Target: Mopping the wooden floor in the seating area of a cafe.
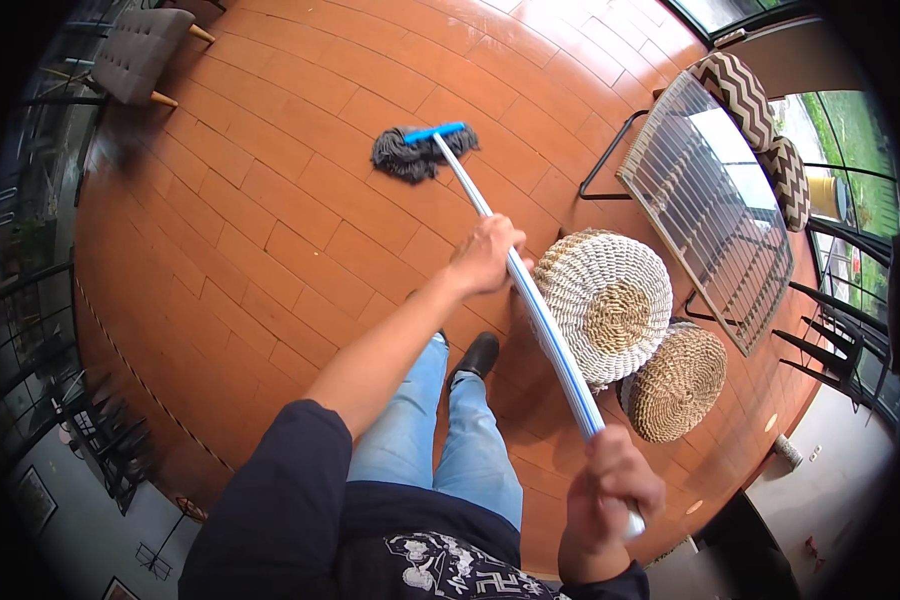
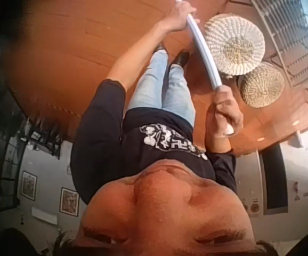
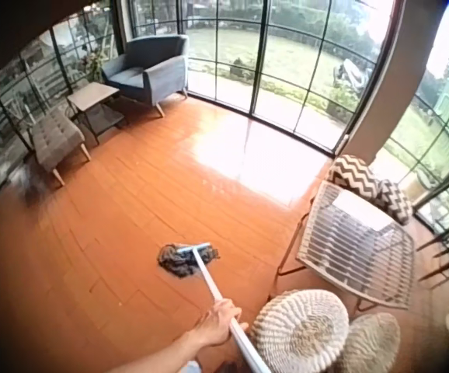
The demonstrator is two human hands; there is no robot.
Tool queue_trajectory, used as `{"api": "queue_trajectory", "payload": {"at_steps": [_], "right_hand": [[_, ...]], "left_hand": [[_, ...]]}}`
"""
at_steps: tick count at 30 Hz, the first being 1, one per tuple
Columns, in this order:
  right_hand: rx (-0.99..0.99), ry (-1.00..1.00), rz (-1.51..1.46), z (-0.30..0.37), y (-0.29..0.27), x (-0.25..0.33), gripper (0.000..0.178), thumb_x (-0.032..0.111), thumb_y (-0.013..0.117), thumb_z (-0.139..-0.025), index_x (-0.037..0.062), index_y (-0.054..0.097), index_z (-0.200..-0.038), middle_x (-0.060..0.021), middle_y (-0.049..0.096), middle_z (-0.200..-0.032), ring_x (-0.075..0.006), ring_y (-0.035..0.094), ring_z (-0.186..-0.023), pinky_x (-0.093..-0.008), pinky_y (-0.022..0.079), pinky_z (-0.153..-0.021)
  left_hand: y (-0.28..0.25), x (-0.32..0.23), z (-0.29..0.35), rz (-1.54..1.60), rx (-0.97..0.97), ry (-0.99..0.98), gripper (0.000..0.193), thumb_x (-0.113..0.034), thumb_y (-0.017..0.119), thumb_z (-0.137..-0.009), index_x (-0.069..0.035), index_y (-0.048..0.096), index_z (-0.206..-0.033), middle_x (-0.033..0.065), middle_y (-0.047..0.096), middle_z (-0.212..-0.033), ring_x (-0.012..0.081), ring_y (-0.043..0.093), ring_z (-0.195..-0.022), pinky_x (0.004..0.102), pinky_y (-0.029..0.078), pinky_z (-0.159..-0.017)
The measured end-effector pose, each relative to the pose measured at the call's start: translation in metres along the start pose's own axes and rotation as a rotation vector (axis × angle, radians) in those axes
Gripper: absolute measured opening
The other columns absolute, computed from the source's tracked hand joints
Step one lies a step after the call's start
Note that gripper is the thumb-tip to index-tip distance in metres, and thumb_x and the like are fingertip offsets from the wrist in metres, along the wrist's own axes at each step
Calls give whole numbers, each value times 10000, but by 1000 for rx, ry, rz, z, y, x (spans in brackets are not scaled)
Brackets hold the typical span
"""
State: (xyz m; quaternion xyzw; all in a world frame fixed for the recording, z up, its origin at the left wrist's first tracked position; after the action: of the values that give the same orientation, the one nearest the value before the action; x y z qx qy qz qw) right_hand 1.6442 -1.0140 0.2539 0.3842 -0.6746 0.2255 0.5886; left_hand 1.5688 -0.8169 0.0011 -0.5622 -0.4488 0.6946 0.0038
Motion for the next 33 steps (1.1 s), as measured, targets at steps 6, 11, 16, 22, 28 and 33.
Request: {"api": "queue_trajectory", "payload": {"at_steps": [6, 11, 16, 22, 28, 33], "right_hand": [[-47, 3, 125, 3, -21, 102, 145, 126, 555, -881, -18, 567, -900, -26, 359, -559, -159, 323, -558, -355, 298, -607], [-257, -184, 121, 14, -33, 69, 134, 111, 561, -860, -22, 561, -879, -18, 372, -547, -149, 344, -532, -346, 305, -602], [-165, -147, 265, 9, -35, 22, 101, 137, 501, -838, 40, 472, -833, 25, 323, -547, -114, 337, -536, -365, 328, -677], [-2, -67, 269, 15, -50, 51, 173, 175, 607, -809, 46, 496, -773, -28, 414, -555, -149, 375, -489, -356, 318, -572], [331, -13, 110, -10, -98, 116, 167, 71, 600, -803, -11, 491, -706, -75, 440, -511, -185, 421, -449, -364, 296, -469], [317, -17, -232, 1, -122, 69, 165, 66, 571, -688, 52, 459, -568, 7, 354, -376, -102, 318, -283, -252, 272, -352]], "left_hand": [[60, -108, 31, 221, 150, 121, 136, -165, 686, -678, -93, 573, -703, 119, 555, -780, 334, 535, -841, 448, 414, -836], [91, -103, -11, 228, 24, 230, 174, -151, 669, -671, -93, 509, -635, 122, 524, -724, 344, 523, -798, 453, 400, -798], [104, -67, -67, 118, -18, 249, 223, -134, 712, -641, -82, 497, -620, 128, 527, -740, 333, 544, -806, 449, 430, -794], [104, -94, -35, 235, -69, 186, 187, -97, 665, -678, -75, 480, -659, 121, 488, -716, 340, 523, -787, 433, 421, -783], [89, -152, 44, 349, -90, 26, 161, -110, 655, -739, -61, 504, -764, 120, 485, -797, 318, 482, -850, 417, 411, -808], [79, -133, 107, 224, -191, -149, 232, -167, 715, -769, -80, 499, -759, 104, 500, -797, 328, 512, -844, 435, 405, -857]]}}
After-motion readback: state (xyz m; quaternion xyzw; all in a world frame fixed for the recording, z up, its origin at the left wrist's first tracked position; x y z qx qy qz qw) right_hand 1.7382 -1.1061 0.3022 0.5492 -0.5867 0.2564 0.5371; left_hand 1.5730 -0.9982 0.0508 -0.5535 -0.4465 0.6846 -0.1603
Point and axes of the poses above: each hand's wrist, its own z-axis away from the middle knuckle, its own y-axis out of the palm, x = y × z, the point moved 1 cm from there along -z, towards the middle knuckle
